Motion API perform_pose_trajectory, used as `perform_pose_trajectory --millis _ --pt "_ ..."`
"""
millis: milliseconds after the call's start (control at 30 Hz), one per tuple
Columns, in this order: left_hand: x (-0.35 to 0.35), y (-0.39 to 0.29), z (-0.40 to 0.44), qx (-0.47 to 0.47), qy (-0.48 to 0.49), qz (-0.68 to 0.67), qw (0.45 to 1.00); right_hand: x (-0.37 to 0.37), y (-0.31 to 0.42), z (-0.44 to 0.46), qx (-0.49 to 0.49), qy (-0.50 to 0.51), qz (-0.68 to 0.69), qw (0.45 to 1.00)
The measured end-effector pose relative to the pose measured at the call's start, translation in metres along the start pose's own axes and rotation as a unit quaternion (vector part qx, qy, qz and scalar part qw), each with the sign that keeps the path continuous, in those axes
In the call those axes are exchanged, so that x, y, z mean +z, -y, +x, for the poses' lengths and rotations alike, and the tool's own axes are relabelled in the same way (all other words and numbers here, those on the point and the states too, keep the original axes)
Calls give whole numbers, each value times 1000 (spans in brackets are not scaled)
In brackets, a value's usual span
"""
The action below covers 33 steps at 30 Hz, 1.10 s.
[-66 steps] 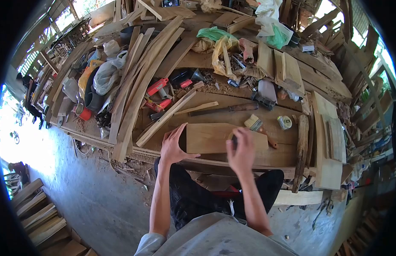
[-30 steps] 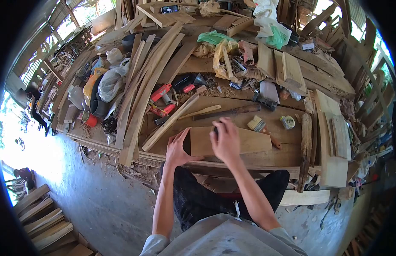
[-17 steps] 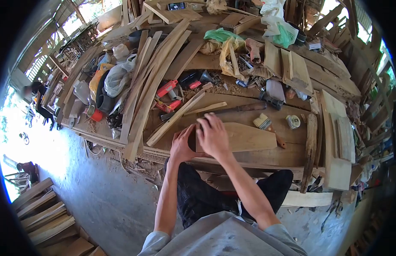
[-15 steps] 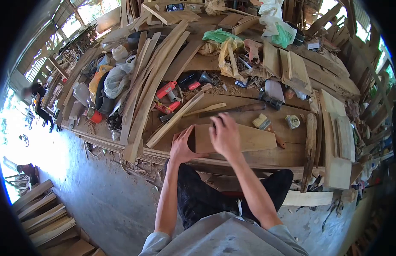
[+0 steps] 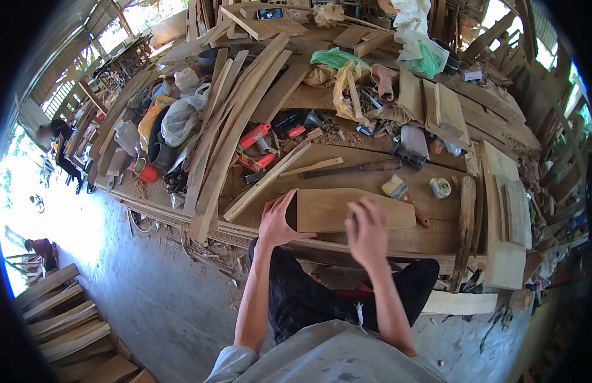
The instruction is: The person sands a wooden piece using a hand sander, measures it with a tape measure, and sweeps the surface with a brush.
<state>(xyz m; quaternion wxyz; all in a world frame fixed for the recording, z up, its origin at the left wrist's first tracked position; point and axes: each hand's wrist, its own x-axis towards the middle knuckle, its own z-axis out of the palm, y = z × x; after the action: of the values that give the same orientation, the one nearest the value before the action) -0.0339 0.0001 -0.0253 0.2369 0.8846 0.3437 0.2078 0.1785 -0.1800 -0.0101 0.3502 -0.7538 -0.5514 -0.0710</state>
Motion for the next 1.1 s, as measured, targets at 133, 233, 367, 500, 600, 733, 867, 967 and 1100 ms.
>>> perform_pose_trajectory --millis 133,233,367,500,600,733,867,967,1100 --pt "2 4 2 0 13 2 1000 21 43 -3 -81 66 86 991" --pt "1 2 0 -9 10 -1 1000 6 33 1 -43 70 104 991" --pt "1 2 0 3 -3 1 1000 -21 -32 -1 24 7 46 999" --pt "1 1 -1 -1 -4 -8 1000 -25 -55 -3 85 -95 -79 989" --pt "0 -1 0 -4 -1 -2 1000 -6 -14 6 52 -38 4 998" --pt "11 16 0 -1 3 10 1000 31 57 -2 -79 49 112 989" --pt "14 22 1 8 1 -8 1000 30 60 -4 -103 60 122 985" --pt "4 7 1 4 8 -1 1000 -1 22 -3 -44 35 72 996" --pt "2 1 0 6 -5 -6 1000 -34 -54 -11 65 -60 -49 995"
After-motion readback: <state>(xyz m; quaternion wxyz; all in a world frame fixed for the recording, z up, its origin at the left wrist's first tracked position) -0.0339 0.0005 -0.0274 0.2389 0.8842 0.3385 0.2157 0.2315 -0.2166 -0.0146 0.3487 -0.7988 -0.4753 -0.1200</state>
